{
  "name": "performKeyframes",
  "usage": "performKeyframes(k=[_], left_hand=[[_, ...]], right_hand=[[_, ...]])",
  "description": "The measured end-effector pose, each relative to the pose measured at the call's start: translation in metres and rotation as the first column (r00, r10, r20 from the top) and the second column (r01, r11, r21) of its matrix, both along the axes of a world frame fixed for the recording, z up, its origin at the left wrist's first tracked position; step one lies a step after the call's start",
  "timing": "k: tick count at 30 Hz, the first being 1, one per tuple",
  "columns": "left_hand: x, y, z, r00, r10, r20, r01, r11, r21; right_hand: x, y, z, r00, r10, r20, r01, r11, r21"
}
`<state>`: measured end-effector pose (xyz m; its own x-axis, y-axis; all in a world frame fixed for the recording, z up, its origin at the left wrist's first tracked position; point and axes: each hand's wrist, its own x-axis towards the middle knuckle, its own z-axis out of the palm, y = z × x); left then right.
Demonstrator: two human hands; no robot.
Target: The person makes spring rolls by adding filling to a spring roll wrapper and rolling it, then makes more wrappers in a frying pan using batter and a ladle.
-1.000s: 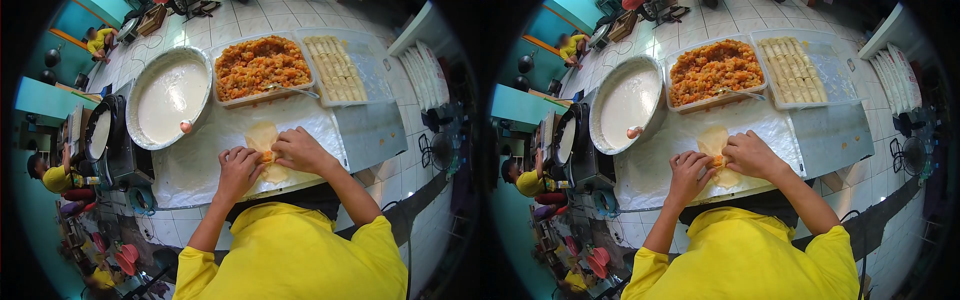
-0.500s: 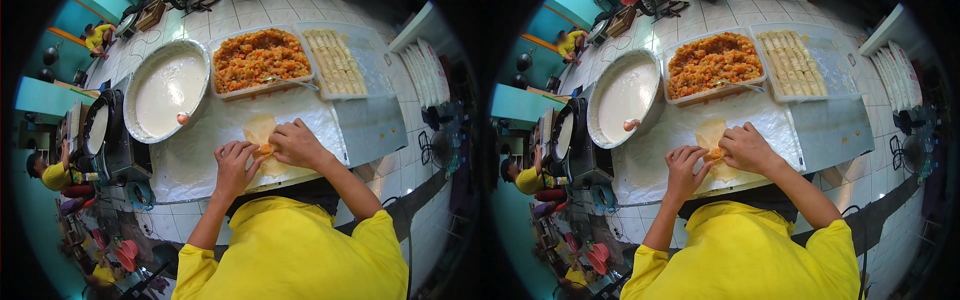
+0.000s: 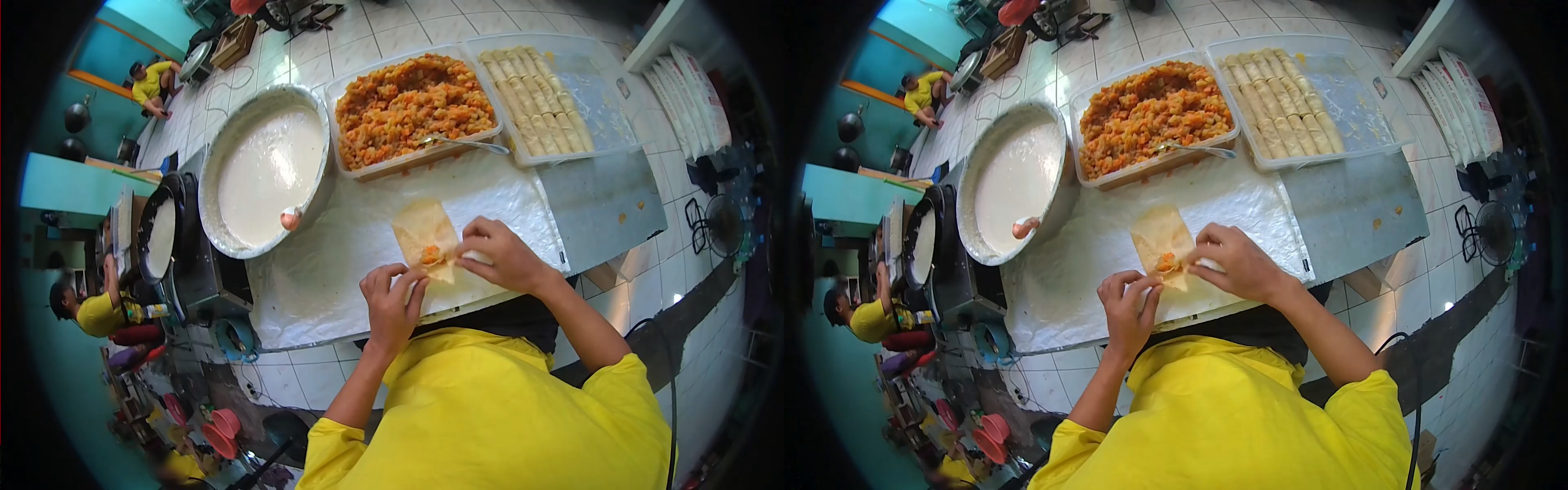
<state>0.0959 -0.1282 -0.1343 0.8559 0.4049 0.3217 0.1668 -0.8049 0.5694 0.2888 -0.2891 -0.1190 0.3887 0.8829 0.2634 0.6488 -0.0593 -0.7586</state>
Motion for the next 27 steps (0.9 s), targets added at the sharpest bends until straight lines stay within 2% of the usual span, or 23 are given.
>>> performKeyframes(k=[1, 3, 4, 6, 8, 10, 11, 13, 16, 18, 19, 21, 22, 24, 25, 27], left_hand=[[0.005, 0.001, -0.001, 1.0, -0.013, 0.001, 0.013, 1.0, 0.011], [0.019, 0.007, -0.004, 0.98, 0.199, 0.005, -0.196, 0.969, -0.152], [0.024, 0.012, -0.006, 0.981, 0.193, 0.01, -0.189, 0.971, -0.145], [0.031, 0.018, -0.01, 0.94, 0.311, -0.14, -0.328, 0.938, -0.117], [0.034, 0.022, -0.01, 0.929, 0.325, -0.177, -0.348, 0.929, -0.123], [0.036, 0.024, -0.011, 0.913, 0.344, -0.219, -0.377, 0.917, -0.133], [0.036, 0.024, -0.01, 0.916, 0.33, -0.228, -0.367, 0.92, -0.142], [0.035, 0.024, -0.006, 0.92, 0.308, -0.243, -0.35, 0.925, -0.152], [0.037, 0.023, 0.002, 0.917, 0.31, -0.25, -0.366, 0.904, -0.221], [0.032, 0.021, 0.007, 0.919, 0.319, -0.232, -0.351, 0.929, -0.113], [0.029, 0.016, 0.01, 0.917, 0.324, -0.233, -0.356, 0.928, -0.111], [0.026, -0.002, 0.018, 0.941, 0.338, -0.014, -0.322, 0.908, 0.269], [0.026, -0.01, 0.023, 0.94, 0.342, -0.019, -0.325, 0.907, 0.267], [0.026, -0.02, 0.03, 0.974, 0.19, -0.123, -0.138, 0.928, 0.346], [0.026, -0.02, 0.027, 0.974, 0.193, -0.123, -0.14, 0.928, 0.346], [0.033, -0.016, 0.018, 0.971, 0.123, -0.206, -0.039, 0.929, 0.368]], right_hand=[[0.002, 0.006, 0.0, 1.0, -0.013, 0.001, 0.013, 1.0, 0.011], [0.011, 0.019, -0.006, 0.994, -0.081, -0.067, 0.08, 0.996, -0.028], [0.012, 0.024, -0.007, 0.995, -0.097, -0.024, 0.096, 0.995, -0.033], [0.01, 0.03, -0.011, 0.989, -0.146, -0.012, 0.145, 0.989, -0.04], [0.006, 0.029, -0.011, 0.983, -0.184, 0.001, 0.184, 0.981, -0.054], [-0.001, 0.023, -0.005, 0.941, -0.212, 0.264, 0.197, 0.977, 0.083], [-0.003, 0.023, -0.003, 0.943, -0.204, 0.264, 0.19, 0.979, 0.08], [-0.009, 0.021, -0.001, 0.904, -0.076, 0.421, 0.039, 0.995, 0.095], [-0.012, 0.025, -0.015, 0.894, -0.062, 0.444, 0.055, 0.998, 0.03], [-0.011, 0.027, -0.016, 0.889, -0.051, 0.456, 0.048, 0.999, 0.018], [-0.012, 0.027, -0.015, 0.879, -0.053, 0.474, 0.049, 0.999, 0.022], [-0.013, 0.028, -0.013, 0.87, -0.052, 0.49, 0.047, 0.999, 0.022], [-0.013, 0.028, -0.011, 0.866, -0.044, 0.499, 0.042, 0.999, 0.017], [-0.013, 0.028, -0.009, 0.861, -0.032, 0.508, 0.031, 0.999, 0.01], [-0.012, 0.028, -0.007, 0.852, -0.006, 0.523, 0.023, 0.999, -0.026], [-0.011, 0.029, -0.005, 0.84, 0.012, 0.543, 0.024, 0.998, -0.058]])
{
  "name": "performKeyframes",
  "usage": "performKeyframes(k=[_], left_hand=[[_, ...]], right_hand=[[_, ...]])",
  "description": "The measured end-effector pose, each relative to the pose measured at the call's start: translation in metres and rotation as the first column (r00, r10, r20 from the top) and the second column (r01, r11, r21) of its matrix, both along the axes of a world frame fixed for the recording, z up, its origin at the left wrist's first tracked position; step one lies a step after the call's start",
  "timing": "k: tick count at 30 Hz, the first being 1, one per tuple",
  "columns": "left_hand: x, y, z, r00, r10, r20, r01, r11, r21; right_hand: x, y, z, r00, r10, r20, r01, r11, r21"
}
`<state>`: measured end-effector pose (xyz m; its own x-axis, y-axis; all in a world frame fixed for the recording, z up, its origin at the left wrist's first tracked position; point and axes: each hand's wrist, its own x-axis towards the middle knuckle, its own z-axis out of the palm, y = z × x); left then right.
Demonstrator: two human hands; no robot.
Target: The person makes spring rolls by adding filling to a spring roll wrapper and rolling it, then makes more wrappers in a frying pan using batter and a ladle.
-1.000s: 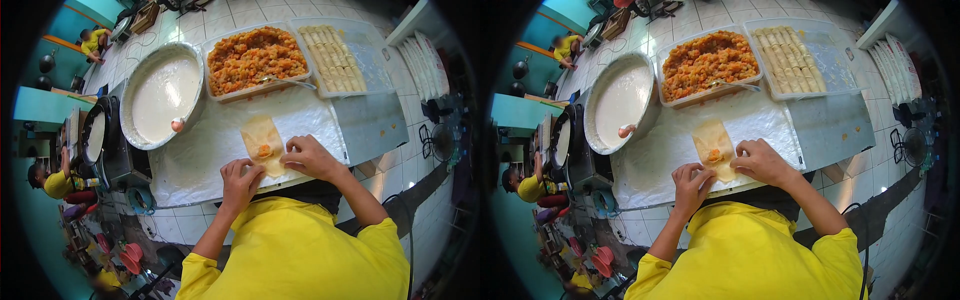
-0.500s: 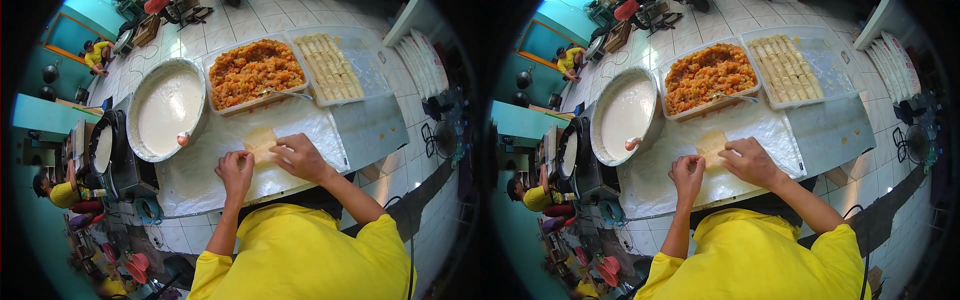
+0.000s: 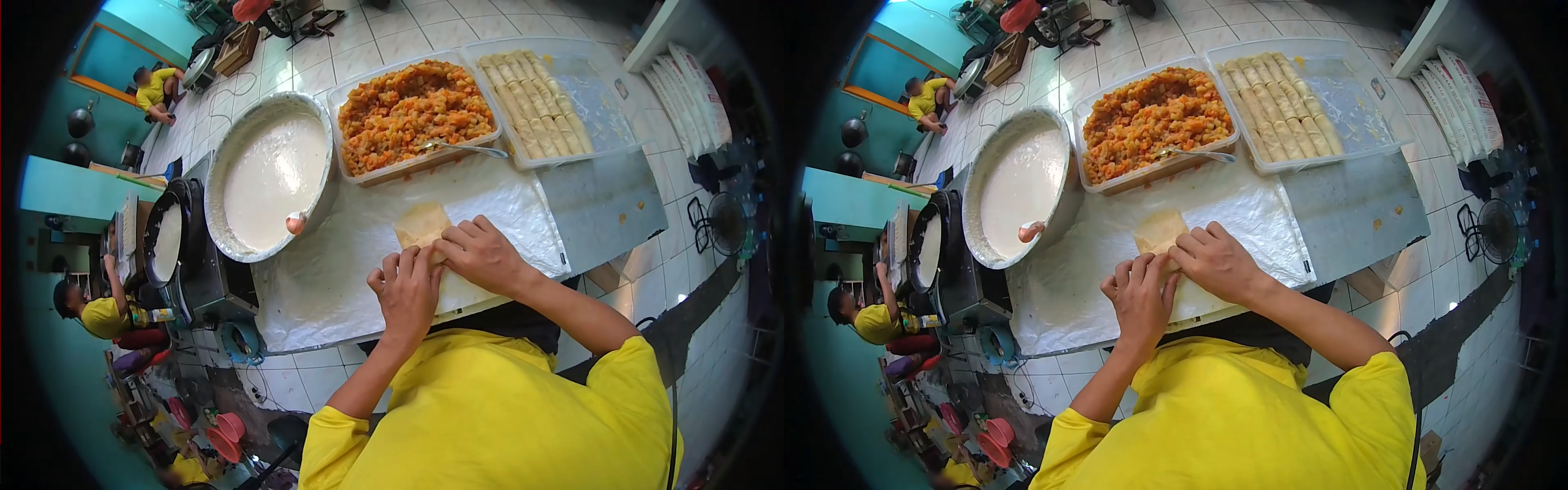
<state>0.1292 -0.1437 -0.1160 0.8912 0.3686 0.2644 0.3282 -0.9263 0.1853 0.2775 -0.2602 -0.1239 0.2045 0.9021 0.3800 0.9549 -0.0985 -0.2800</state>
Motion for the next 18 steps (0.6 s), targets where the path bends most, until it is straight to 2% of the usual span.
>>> performKeyframes(k=[4, 6, 9, 11, 12, 14, 16, 18], left_hand=[[0.009, 0.015, 0.0, 0.994, -0.072, -0.084, 0.066, 0.995, -0.075], [0.012, 0.026, 0.003, 0.969, -0.192, -0.153, 0.172, 0.976, -0.133], [0.01, 0.034, 0.013, 0.957, -0.252, -0.146, 0.221, 0.955, -0.198], [0.006, 0.032, 0.018, 0.97, -0.218, -0.104, 0.197, 0.963, -0.187], [0.003, 0.032, 0.019, 0.981, -0.181, -0.068, 0.166, 0.969, -0.183], [-0.001, 0.036, 0.013, 0.982, -0.169, -0.086, 0.148, 0.968, -0.205], [0.002, 0.046, 0.009, 0.947, -0.256, -0.195, 0.2, 0.943, -0.267], [0.004, 0.053, 0.014, 0.94, -0.27, -0.207, 0.212, 0.941, -0.264]], right_hand=[[0.0, 0.001, -0.001, 0.997, 0.001, 0.078, 0.005, 0.997, -0.074], [0.003, 0.002, -0.003, 0.996, 0.011, 0.085, -0.003, 0.995, -0.099], [0.007, 0.0, 0.001, 0.999, 0.029, 0.032, -0.024, 0.99, -0.143], [0.01, -0.003, 0.013, 1.0, 0.023, -0.018, -0.024, 0.999, -0.038], [0.012, -0.003, 0.013, 1.0, 0.024, -0.017, -0.025, 0.999, -0.038], [0.014, -0.003, 0.011, 0.992, 0.047, -0.12, -0.058, 0.994, -0.093], [0.018, 0.001, 0.0, 0.98, 0.079, -0.182, -0.108, 0.982, -0.154], [0.027, 0.007, -0.001, 0.967, 0.104, -0.231, -0.154, 0.966, -0.209]])
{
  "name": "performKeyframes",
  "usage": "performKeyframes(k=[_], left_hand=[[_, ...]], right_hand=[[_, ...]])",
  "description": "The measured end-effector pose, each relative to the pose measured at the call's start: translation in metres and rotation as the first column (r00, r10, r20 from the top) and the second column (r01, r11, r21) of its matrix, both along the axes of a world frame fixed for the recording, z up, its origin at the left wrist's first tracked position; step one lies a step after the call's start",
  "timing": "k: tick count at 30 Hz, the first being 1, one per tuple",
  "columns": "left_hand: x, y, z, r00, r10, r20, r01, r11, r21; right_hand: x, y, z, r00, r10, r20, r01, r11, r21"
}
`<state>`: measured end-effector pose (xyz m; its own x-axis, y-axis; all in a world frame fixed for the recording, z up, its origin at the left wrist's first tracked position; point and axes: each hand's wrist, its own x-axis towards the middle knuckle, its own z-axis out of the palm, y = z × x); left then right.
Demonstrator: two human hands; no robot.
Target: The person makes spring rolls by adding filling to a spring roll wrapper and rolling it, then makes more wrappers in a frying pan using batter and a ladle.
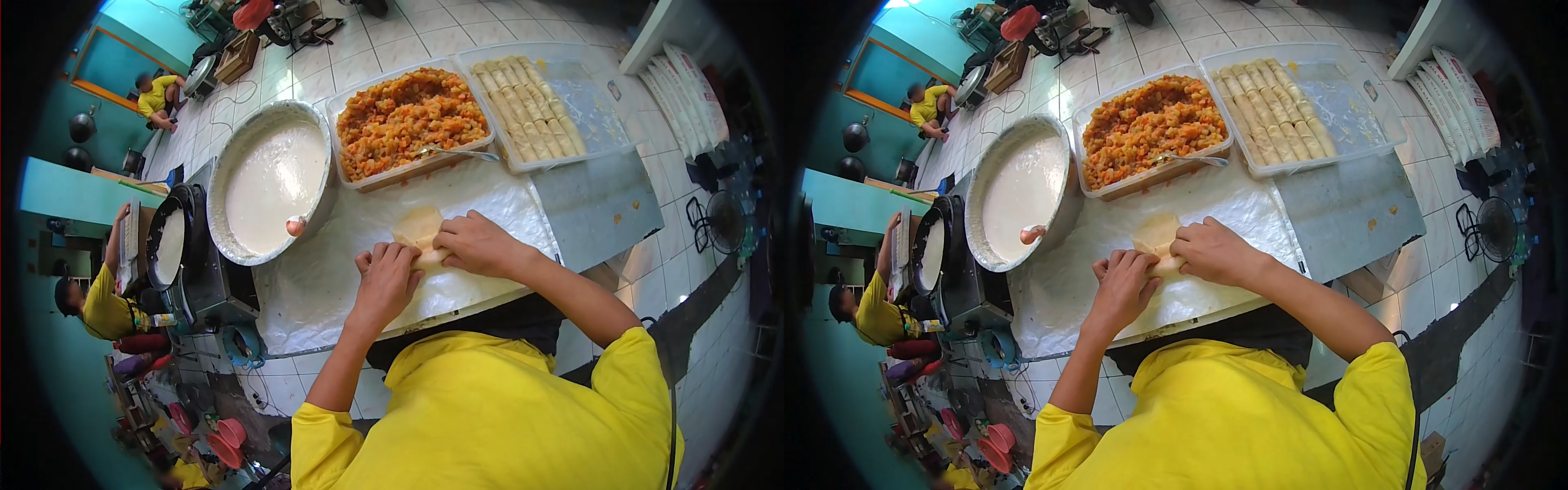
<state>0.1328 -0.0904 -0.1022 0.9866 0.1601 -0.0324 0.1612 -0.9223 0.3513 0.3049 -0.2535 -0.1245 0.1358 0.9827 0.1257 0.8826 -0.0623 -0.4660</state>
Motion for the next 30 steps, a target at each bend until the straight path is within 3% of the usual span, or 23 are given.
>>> performKeyframes(k=[3, 6, 9, 11, 14, 21, 25, 30], left_hand=[[0.003, 0.006, 0.004, 1.0, 0.01, 0.022, -0.01, 1.0, -0.002], [0.006, 0.009, 0.002, 0.992, 0.031, 0.126, -0.036, 0.998, 0.042], [0.004, 0.004, -0.005, 0.975, 0.044, 0.218, -0.072, 0.99, 0.123], [0.003, -0.002, -0.014, 0.965, 0.064, 0.255, -0.106, 0.982, 0.154], [0.0, -0.009, -0.023, 0.95, 0.065, 0.306, -0.135, 0.968, 0.212], [0.008, -0.007, -0.034, 0.942, 0.093, 0.323, -0.163, 0.967, 0.195], [0.003, -0.006, -0.036, 0.94, 0.095, 0.328, -0.149, 0.978, 0.143], [-0.013, -0.005, -0.035, 0.902, 0.176, 0.393, -0.235, 0.966, 0.108]], right_hand=[[0.008, 0.006, 0.008, 0.999, 0.042, 0.02, -0.041, 0.997, -0.071], [0.014, 0.009, 0.01, 1.0, 0.013, -0.025, -0.012, 0.999, 0.033], [0.009, 0.008, -0.002, 0.995, -0.005, 0.1, -0.003, 0.997, 0.082], [0.003, 0.007, -0.008, 0.966, -0.1, 0.238, 0.034, 0.963, 0.268], [-0.002, 0.007, -0.01, 0.966, -0.108, 0.236, 0.014, 0.929, 0.37], [-0.008, 0.013, -0.017, 0.971, -0.114, 0.209, 0.056, 0.962, 0.266], [-0.009, 0.009, -0.008, 0.979, -0.095, 0.183, 0.047, 0.967, 0.252], [-0.002, -0.007, -0.006, 0.977, -0.191, 0.089, 0.157, 0.942, 0.296]])
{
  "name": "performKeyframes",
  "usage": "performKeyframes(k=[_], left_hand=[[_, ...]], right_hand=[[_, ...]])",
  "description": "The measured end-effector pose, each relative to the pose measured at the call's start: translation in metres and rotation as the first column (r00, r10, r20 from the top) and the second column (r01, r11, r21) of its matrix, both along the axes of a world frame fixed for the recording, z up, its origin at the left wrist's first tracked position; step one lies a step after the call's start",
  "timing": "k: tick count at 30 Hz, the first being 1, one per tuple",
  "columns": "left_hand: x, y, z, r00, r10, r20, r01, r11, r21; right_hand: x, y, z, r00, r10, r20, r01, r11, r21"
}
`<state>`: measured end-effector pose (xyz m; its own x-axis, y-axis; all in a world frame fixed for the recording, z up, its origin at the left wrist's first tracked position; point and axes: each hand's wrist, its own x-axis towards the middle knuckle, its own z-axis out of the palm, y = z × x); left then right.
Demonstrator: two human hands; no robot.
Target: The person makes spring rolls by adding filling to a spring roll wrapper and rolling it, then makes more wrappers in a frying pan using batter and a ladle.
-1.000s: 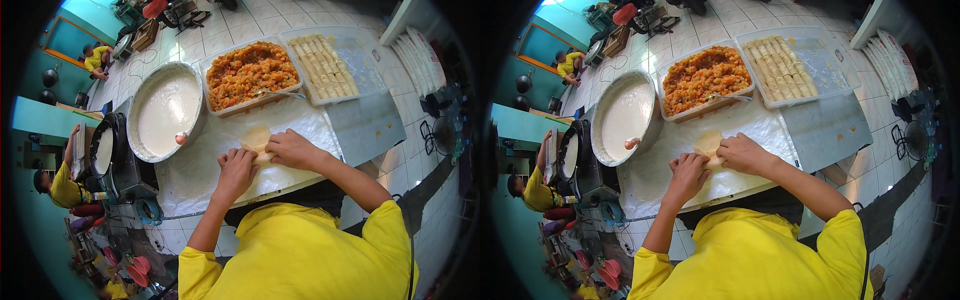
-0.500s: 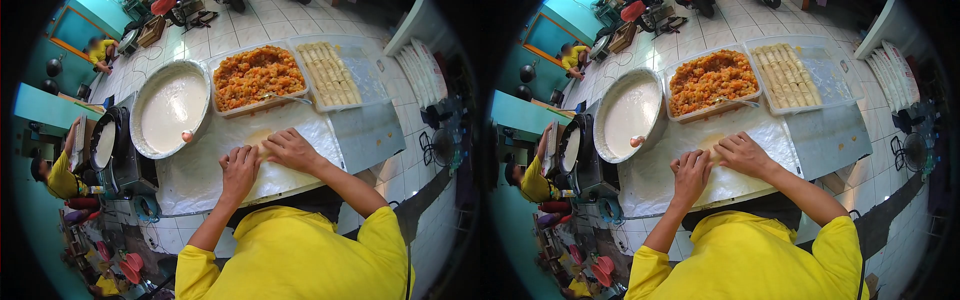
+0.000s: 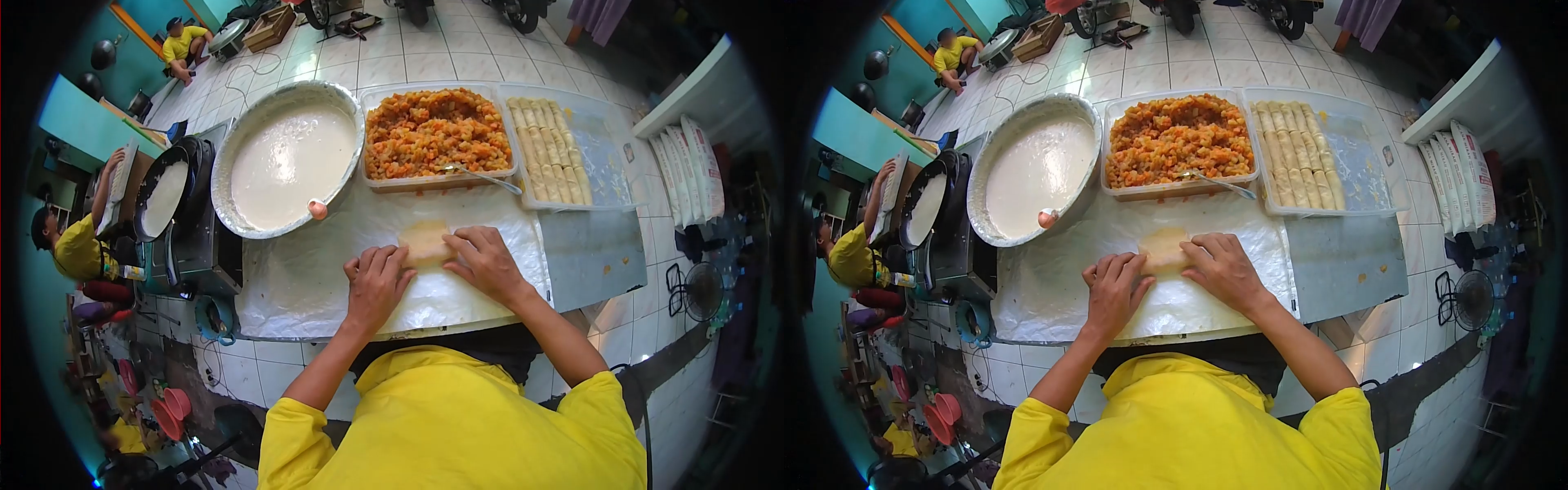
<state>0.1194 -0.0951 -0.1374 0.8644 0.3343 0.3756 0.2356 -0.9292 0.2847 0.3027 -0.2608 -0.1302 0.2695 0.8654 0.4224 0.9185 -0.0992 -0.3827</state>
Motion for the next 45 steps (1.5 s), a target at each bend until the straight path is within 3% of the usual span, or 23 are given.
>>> performKeyframes(k=[8, 14, 22, 26, 28, 29, 30, 31, 32, 34, 40, 42, 43, 45], left_hand=[[0.004, 0.009, -0.008, 0.998, -0.066, -0.004, 0.066, 0.998, -0.003], [0.008, -0.005, 0.005, 1.0, -0.006, 0.028, 0.009, 0.996, -0.085], [0.026, 0.016, 0.008, 0.968, -0.207, -0.144, 0.174, 0.961, -0.215], [0.003, -0.012, 0.014, 0.998, -0.055, -0.031, 0.047, 0.976, -0.214], [-0.019, -0.034, 0.007, 0.997, -0.079, 0.016, 0.079, 0.914, -0.398], [-0.02, -0.041, 0.005, 0.997, -0.077, 0.012, 0.076, 0.914, -0.398], [-0.02, -0.05, 0.007, 0.988, -0.104, -0.111, 0.06, 0.935, -0.349], [-0.019, -0.056, 0.008, 0.964, -0.127, -0.232, 0.053, 0.953, -0.3], [-0.015, -0.056, 0.008, 0.963, -0.134, -0.235, 0.058, 0.951, -0.304], [0.01, -0.042, 0.008, 0.952, -0.06, -0.3, 0.013, 0.988, -0.155], [0.052, 0.012, 0.007, 0.961, -0.073, -0.267, 0.062, 0.997, -0.048], [0.061, 0.022, 0.006, 0.973, -0.073, -0.219, 0.047, 0.992, -0.121], [0.063, 0.025, 0.006, 0.986, -0.043, -0.158, 0.028, 0.995, -0.098], [0.057, 0.033, 0.01, 0.988, -0.017, -0.155, -0.002, 0.993, -0.116]], right_hand=[[0.001, 0.003, -0.011, 0.998, 0.03, -0.06, -0.032, 0.999, -0.027], [-0.006, 0.009, 0.005, 0.999, -0.002, -0.035, 0.002, 1.0, -0.006], [0.002, 0.022, 0.002, 0.989, 0.08, -0.125, -0.111, 0.957, -0.267], [-0.006, 0.006, 0.015, 0.999, 0.022, -0.042, -0.025, 0.997, -0.079], [-0.021, -0.009, 0.016, 0.997, 0.009, -0.07, -0.012, 0.999, -0.036], [-0.029, -0.012, 0.017, 0.992, 0.046, -0.122, -0.054, 0.996, -0.069], [-0.031, -0.009, 0.014, 0.991, 0.045, -0.128, -0.054, 0.996, -0.072], [-0.035, -0.005, 0.008, 0.999, 0.032, -0.01, -0.033, 0.991, -0.13], [-0.038, -0.002, 0.003, 0.994, 0.024, 0.111, -0.003, 0.983, -0.185], [-0.028, 0.01, 0.004, 0.985, 0.021, 0.17, 0.017, 0.975, -0.22], [-0.019, 0.029, 0.009, 0.987, -0.039, 0.156, 0.075, 0.971, -0.229], [-0.009, 0.043, 0.003, 0.979, -0.058, 0.194, 0.101, 0.97, -0.219], [-0.003, 0.051, 0.0, 0.971, -0.088, 0.221, 0.119, 0.984, -0.132], [0.0, 0.051, 0.005, 0.987, -0.06, 0.151, 0.086, 0.982, -0.171]])
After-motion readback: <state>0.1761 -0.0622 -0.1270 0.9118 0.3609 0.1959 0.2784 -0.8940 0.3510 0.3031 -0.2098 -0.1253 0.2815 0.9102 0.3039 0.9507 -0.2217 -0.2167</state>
